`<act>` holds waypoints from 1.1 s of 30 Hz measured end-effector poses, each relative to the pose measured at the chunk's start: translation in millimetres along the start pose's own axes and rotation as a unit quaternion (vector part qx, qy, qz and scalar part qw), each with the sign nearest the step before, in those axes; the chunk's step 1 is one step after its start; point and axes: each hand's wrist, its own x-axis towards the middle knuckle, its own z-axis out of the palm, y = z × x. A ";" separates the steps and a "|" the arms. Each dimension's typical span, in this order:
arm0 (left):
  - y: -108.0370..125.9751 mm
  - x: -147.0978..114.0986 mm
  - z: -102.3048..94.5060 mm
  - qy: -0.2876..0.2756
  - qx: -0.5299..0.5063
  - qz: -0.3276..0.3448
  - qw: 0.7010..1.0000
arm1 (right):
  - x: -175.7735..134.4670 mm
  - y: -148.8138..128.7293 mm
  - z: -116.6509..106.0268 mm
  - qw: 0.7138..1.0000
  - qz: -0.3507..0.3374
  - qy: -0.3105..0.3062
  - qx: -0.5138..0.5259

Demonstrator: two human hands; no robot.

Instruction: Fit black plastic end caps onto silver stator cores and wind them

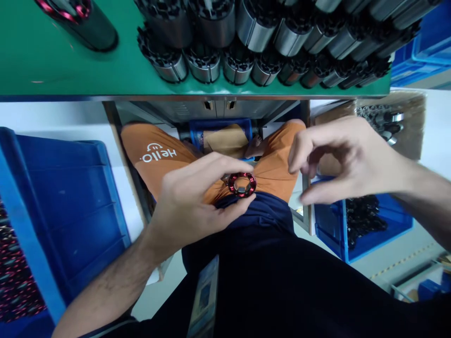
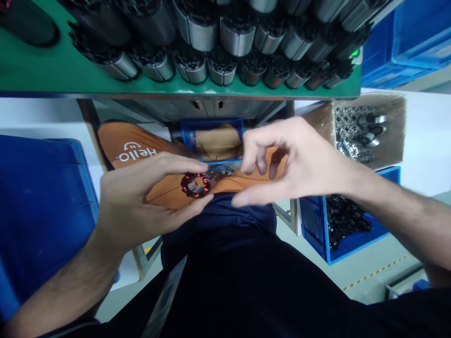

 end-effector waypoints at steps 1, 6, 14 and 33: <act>-1.9 -0.7 0.8 0.026 0.019 0.031 0.999 | 1.2 3.7 -3.3 0.999 0.019 -0.017 0.048; -8.6 1.1 8.2 0.093 0.152 0.242 0.954 | 8.0 30.7 17.3 0.965 0.114 -0.148 0.182; 2.9 -0.3 3.5 -0.040 -0.027 -0.057 0.997 | -2.3 10.1 12.5 0.963 -0.140 0.071 -0.220; 2.6 -6.9 6.3 0.040 0.111 0.092 0.989 | -4.0 14.2 1.6 0.973 0.155 -0.022 0.171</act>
